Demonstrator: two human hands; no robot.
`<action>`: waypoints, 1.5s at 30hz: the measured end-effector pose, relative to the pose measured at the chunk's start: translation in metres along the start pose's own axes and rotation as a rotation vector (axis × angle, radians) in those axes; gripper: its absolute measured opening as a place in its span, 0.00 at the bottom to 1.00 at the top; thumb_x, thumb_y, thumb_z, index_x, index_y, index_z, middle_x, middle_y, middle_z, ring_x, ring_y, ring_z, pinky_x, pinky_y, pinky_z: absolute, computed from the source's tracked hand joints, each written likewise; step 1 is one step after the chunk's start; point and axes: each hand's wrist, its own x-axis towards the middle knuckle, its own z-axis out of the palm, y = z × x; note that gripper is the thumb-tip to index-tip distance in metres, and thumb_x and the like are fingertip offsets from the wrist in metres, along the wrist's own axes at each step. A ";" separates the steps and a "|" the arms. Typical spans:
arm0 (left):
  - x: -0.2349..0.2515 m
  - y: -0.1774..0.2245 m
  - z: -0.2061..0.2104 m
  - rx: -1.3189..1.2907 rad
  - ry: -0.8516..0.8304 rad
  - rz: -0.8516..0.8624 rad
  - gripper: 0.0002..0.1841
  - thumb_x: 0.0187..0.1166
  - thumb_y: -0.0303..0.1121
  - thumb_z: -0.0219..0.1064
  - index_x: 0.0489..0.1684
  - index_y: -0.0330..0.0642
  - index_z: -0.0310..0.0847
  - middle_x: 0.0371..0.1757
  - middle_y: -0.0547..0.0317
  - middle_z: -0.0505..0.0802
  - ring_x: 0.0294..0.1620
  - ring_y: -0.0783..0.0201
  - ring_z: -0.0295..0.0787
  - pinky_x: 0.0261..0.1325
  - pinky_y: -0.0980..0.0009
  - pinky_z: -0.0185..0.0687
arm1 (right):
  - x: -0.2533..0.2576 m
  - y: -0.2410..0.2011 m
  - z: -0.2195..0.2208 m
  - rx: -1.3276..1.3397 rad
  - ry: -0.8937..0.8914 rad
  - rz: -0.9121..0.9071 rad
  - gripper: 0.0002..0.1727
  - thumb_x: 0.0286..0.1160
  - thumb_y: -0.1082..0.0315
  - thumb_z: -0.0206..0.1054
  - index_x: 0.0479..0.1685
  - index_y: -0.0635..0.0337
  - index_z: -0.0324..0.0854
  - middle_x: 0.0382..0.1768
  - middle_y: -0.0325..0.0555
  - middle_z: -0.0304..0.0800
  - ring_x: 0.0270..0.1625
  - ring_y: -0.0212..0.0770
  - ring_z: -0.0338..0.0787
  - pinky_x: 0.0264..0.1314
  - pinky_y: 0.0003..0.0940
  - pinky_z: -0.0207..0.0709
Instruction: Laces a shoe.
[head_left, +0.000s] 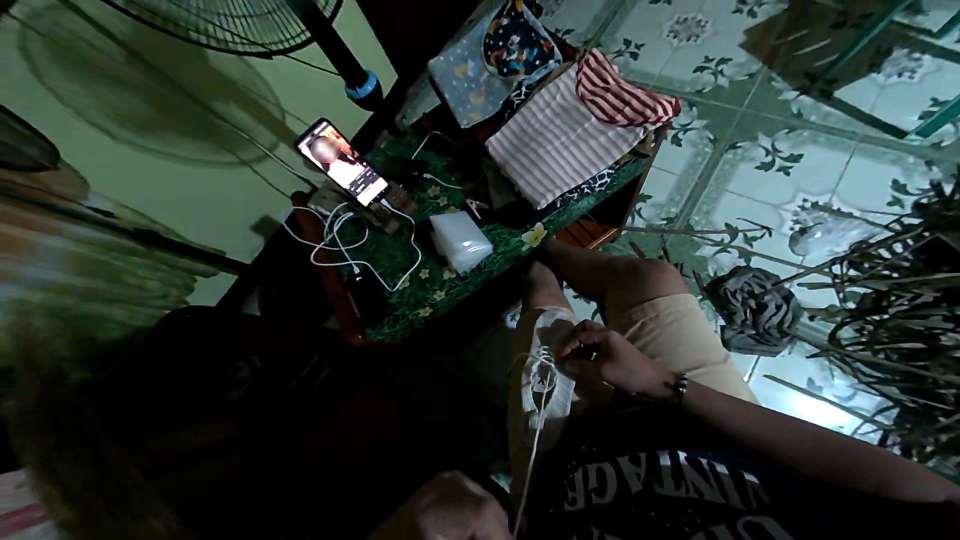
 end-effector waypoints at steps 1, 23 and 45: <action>-0.001 -0.002 -0.002 0.066 -0.001 -0.042 0.08 0.83 0.37 0.67 0.38 0.42 0.83 0.35 0.60 0.92 0.37 0.72 0.90 0.45 0.75 0.88 | 0.000 0.000 0.000 -0.005 0.000 0.004 0.12 0.70 0.63 0.75 0.49 0.58 0.90 0.57 0.49 0.82 0.54 0.32 0.83 0.54 0.25 0.80; 0.087 -0.132 -0.011 0.915 0.339 -0.730 0.22 0.79 0.30 0.67 0.73 0.47 0.82 0.74 0.48 0.83 0.67 0.53 0.86 0.67 0.55 0.85 | -0.003 0.000 0.002 -0.040 -0.020 -0.015 0.13 0.72 0.64 0.74 0.51 0.60 0.89 0.57 0.52 0.83 0.50 0.34 0.85 0.53 0.27 0.82; -0.003 -0.111 -0.052 0.772 0.589 -0.714 0.08 0.80 0.32 0.70 0.47 0.40 0.92 0.43 0.57 0.96 0.41 0.67 0.92 0.51 0.65 0.89 | -0.002 0.003 0.002 -0.039 -0.026 0.004 0.13 0.73 0.65 0.74 0.52 0.61 0.89 0.56 0.52 0.83 0.49 0.34 0.86 0.53 0.27 0.82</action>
